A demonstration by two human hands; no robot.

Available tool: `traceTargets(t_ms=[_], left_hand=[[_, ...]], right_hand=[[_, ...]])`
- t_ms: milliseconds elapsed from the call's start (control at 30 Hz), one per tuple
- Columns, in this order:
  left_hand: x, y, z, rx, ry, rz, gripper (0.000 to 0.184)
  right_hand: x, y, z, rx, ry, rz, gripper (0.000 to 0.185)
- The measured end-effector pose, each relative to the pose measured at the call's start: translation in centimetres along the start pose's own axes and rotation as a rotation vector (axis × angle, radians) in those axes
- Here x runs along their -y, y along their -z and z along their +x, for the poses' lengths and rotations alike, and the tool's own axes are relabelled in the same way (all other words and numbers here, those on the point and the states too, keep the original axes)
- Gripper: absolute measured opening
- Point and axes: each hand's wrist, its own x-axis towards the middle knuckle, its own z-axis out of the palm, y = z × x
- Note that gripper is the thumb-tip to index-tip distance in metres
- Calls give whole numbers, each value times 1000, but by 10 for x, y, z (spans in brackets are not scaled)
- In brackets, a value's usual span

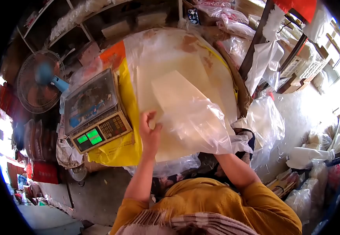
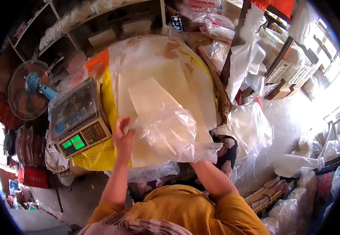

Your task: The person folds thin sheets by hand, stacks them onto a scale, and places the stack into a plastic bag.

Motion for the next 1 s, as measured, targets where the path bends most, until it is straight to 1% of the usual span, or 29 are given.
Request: traceTargets(t_ms=[33, 133, 233, 267, 300, 367, 433, 467, 500, 533, 567, 600, 633, 667, 700, 733, 767, 800, 900, 967, 1000], left_hand=[[-29, -6, 15, -31, -216, -64, 32], [-51, -17, 43, 348, -309, 158, 38], [-20, -28, 69, 453, -177, 280, 33], [-15, -23, 88, 479, 45, 150, 34], [-18, -18, 103, 458, 201, -36, 24], [32, 1, 152, 387, 297, -243, 21], [7, -4, 163, 262, 304, -370, 25], [-1, -6, 168, 201, 309, -435, 27], [6, -7, 176, 122, 360, -437, 27], [24, -7, 184, 43, 411, -439, 27], [47, -7, 195, -37, 462, -442, 28], [94, -1, 203, 44, 372, -359, 30], [156, 11, 206, 121, 284, -276, 32], [165, 12, 201, 162, 323, -168, 32], [172, 13, 196, 207, 359, -59, 32], [134, 1, 182, 215, 521, 76, 30], [127, -3, 178, 215, 592, 96, 29], [120, -7, 173, 215, 663, 116, 28], [133, -12, 169, 214, 620, -110, 25], [139, -19, 171, 210, 555, -77, 24], [140, -22, 175, 209, 469, 16, 24]], right_hand=[[-1, -2, 2, -7, -5, 10, 33], [-3, -4, 12, -36, -9, 62, 31], [-1, -4, 34, -108, 5, 104, 30], [-1, -4, 48, -142, 7, 121, 30], [0, -5, 64, -192, 14, 124, 29], [4, -7, 104, -313, 29, 71, 28], [10, -10, 143, -417, 48, -140, 28], [13, -8, 163, -461, 55, -396, 24], [17, -6, 183, -515, 52, -653, 20], [16, 3, 200, -561, 53, -911, 16], [10, 21, 211, -614, 140, -1206, 18], [-1, 46, 220, -661, 231, -1502, 21], [-9, 61, 220, -701, 324, -1800, 26], [-12, 70, 208, -707, 232, -1825, 27], [-15, 82, 200, -663, 216, -1904, 26], [-18, 98, 196, -616, 201, -1982, 25], [-17, 108, 198, -567, 184, -2060, 24], [-14, 112, 202, -515, 170, -2016, 22], [-6, 120, 206, -401, 109, -1876, 16], [-6, 116, 200, -378, 139, -1790, 14], [-3, 108, 197, -383, 199, -1737, 13]])
